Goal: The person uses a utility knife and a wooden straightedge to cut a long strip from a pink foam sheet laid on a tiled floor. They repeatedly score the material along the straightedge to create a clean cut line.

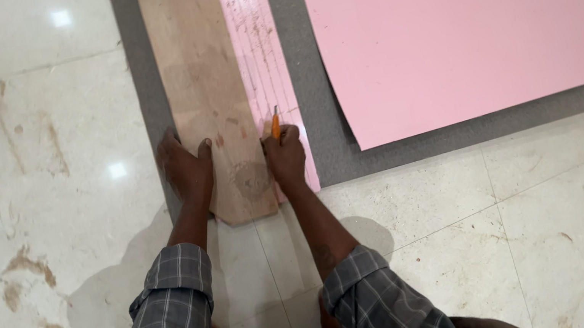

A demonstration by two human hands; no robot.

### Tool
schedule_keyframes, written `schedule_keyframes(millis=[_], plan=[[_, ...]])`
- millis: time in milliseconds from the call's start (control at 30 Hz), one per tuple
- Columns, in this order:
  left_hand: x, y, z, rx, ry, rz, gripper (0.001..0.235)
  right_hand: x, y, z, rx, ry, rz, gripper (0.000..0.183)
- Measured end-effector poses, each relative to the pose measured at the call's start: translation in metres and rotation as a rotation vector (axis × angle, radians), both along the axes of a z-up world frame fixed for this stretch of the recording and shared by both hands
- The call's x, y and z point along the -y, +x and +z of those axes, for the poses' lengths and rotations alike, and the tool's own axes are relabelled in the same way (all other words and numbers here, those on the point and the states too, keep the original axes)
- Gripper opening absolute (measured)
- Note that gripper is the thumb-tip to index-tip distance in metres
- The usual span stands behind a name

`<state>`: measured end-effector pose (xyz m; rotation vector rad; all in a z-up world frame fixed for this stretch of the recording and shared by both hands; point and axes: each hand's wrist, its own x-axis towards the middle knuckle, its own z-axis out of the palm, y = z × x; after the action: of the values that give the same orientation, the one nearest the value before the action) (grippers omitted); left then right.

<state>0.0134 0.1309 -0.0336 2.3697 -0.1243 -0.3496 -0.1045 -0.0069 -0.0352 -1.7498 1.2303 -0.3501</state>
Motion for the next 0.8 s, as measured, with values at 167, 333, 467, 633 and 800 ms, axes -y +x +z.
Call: schedule_keyframes(millis=[167, 333, 467, 633, 800], plan=[[-0.036, -0.028, -0.005, -0.144, -0.012, 0.035, 0.053, -0.006, -0.012, 0.009, 0.061, 0.357, -0.054, 0.03], [-0.045, -0.013, -0.006, -0.284, -0.207, 0.064, 0.046, 0.007, 0.001, 0.026, 0.086, 0.377, 0.007, 0.031], [-0.05, -0.006, -0.006, -0.441, -0.316, 0.145, 0.037, 0.007, -0.013, 0.031, 0.133, 0.431, 0.092, 0.034], [-0.055, -0.001, -0.007, -0.487, -0.334, 0.098, 0.031, -0.001, -0.034, 0.018, 0.221, 0.46, -0.056, 0.03], [-0.058, 0.007, 0.004, -0.405, -0.168, -0.004, 0.028, -0.001, -0.044, 0.015, 0.282, 0.501, -0.013, 0.03]])
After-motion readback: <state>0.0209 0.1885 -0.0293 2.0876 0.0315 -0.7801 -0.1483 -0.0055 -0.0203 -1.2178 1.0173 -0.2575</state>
